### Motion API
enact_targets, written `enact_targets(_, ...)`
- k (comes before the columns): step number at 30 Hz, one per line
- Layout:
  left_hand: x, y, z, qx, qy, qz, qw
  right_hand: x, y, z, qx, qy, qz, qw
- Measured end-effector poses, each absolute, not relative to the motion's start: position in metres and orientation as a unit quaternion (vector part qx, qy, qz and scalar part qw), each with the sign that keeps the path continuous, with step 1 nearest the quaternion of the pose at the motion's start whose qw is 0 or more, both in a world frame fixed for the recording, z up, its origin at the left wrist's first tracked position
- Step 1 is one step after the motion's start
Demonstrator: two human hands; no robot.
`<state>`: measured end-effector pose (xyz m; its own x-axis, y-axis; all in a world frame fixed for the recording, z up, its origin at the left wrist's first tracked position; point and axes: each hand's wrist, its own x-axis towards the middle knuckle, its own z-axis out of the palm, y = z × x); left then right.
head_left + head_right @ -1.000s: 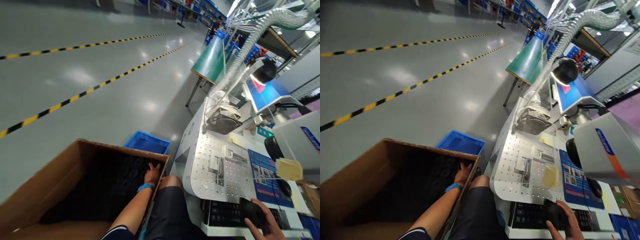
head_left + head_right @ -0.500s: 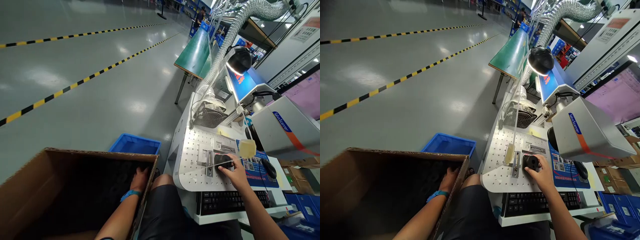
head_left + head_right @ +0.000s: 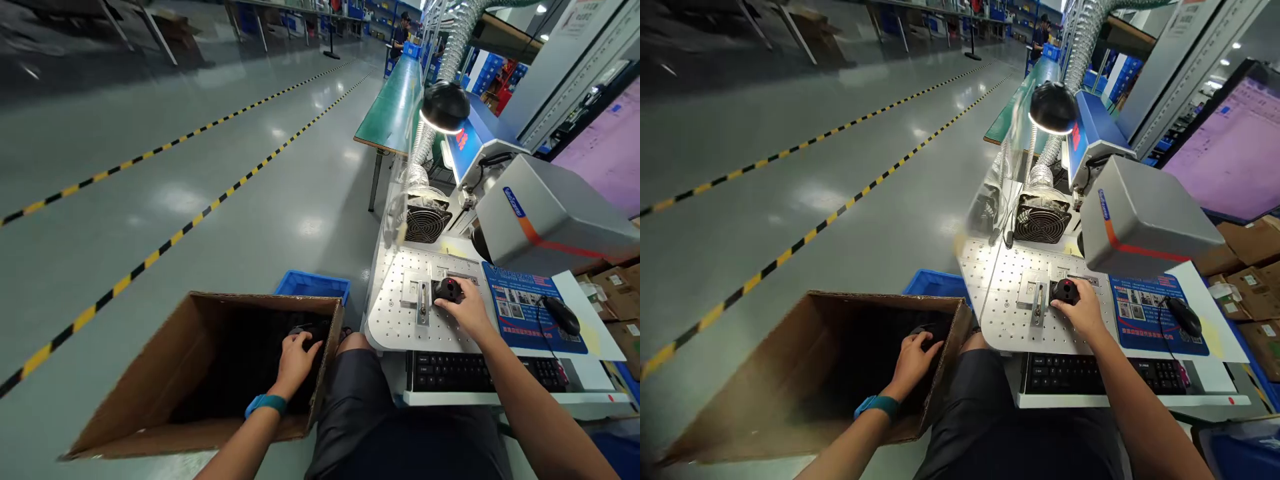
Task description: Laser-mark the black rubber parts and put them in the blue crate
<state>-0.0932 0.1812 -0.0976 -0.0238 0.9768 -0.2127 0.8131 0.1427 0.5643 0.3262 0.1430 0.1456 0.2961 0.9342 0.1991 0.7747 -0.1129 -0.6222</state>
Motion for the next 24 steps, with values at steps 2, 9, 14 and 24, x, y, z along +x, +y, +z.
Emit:
enact_targets(2,-0.1,0.164,-0.071,0.608,0.708,0.197,0.3,0.326,0.14,0.145,-0.737,-0.577,0.12,0.33)
enact_targets(9,-0.117,0.087,0.029,0.507,0.705,0.342,0.36,0.326,0.119,0.137,-0.763,-0.529,0.114,0.352)
enact_targets(14,-0.109,0.025,0.058,0.457,0.686,0.355,0.442,0.327,0.117,0.125,-0.768,-0.53,0.12,0.34)
enact_targets(24,-0.059,-0.022,0.09,0.457,0.554,0.348,0.603,0.333,0.122,0.118,-0.761,-0.542,0.114,0.337)
